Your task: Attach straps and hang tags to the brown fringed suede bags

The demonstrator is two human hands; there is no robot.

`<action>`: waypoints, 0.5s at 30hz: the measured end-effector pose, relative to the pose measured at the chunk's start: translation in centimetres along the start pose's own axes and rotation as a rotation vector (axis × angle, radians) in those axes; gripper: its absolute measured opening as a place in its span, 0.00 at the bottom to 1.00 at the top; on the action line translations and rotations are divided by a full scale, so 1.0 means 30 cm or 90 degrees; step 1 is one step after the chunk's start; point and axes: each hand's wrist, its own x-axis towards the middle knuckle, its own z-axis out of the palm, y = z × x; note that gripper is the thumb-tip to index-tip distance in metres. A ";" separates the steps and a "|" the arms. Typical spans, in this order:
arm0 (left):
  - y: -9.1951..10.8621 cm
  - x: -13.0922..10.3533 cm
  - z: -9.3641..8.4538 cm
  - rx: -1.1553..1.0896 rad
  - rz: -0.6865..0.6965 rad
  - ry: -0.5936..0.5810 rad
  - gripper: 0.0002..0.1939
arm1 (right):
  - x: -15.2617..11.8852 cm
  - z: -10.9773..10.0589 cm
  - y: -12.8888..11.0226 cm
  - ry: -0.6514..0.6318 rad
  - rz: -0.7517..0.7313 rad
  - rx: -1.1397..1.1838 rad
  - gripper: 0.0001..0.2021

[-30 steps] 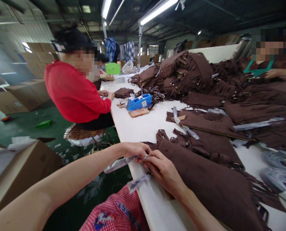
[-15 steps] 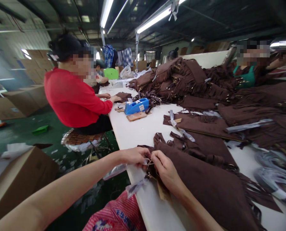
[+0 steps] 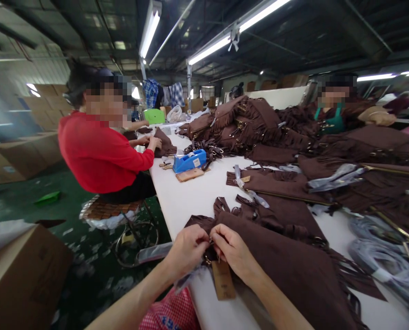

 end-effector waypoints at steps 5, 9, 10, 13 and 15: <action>-0.012 0.013 -0.003 -0.062 -0.033 0.041 0.06 | -0.004 -0.037 -0.005 0.021 0.017 -0.008 0.08; -0.063 0.001 -0.014 -0.221 -0.082 0.100 0.06 | 0.022 -0.037 0.010 0.011 0.013 -0.028 0.07; -0.073 -0.005 -0.013 -0.230 -0.087 0.107 0.05 | 0.029 -0.025 0.015 0.006 0.000 -0.044 0.07; -0.051 0.012 0.031 -0.017 -0.177 0.168 0.06 | 0.023 0.013 0.011 0.042 -0.066 -0.127 0.07; 0.028 0.083 0.113 0.242 -0.317 0.292 0.14 | -0.007 -0.006 -0.002 0.068 -0.088 -0.189 0.07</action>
